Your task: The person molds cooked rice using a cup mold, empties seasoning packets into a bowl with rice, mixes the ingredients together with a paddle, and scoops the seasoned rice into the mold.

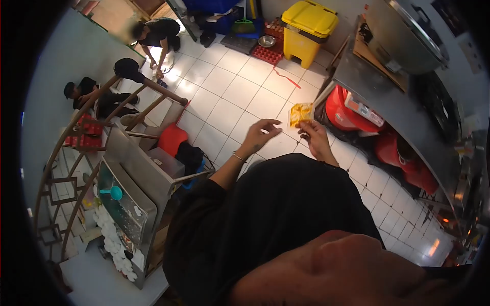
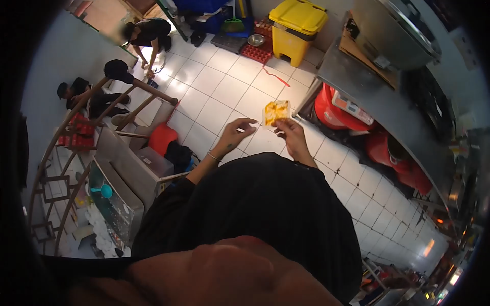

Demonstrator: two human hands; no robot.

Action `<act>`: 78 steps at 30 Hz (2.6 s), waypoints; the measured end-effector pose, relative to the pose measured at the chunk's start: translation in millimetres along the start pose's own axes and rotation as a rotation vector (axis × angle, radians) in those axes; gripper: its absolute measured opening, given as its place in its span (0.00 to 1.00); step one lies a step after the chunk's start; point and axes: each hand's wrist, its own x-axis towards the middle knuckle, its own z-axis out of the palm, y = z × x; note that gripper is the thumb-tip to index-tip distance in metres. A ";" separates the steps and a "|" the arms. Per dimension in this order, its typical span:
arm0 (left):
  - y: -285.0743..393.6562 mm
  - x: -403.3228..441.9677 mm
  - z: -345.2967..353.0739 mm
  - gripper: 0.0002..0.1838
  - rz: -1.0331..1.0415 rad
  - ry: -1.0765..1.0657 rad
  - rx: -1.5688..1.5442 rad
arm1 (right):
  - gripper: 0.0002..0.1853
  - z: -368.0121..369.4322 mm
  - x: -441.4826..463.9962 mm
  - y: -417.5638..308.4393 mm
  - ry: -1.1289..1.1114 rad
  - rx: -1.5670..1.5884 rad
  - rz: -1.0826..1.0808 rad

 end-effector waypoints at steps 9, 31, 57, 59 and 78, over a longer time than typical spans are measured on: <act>-133.1 97.9 -138.2 0.20 -0.508 0.728 -0.195 | 0.14 -43.8 284.1 -101.3 0.084 -0.002 -0.082; -337.1 381.1 -196.6 0.25 -0.918 1.060 -0.726 | 0.09 -103.4 764.2 -213.1 0.201 -0.140 0.492; -244.0 177.3 129.2 0.41 -1.076 1.765 -0.984 | 0.20 -136.8 908.4 -216.4 0.297 -0.895 0.494; -237.6 158.7 182.7 0.42 -1.072 1.871 -1.093 | 0.20 -103.2 909.6 -210.1 0.232 -1.005 0.479; -164.9 -21.3 298.3 0.32 -1.971 2.167 -0.818 | 0.27 515.6 412.2 348.7 -1.474 -1.020 0.005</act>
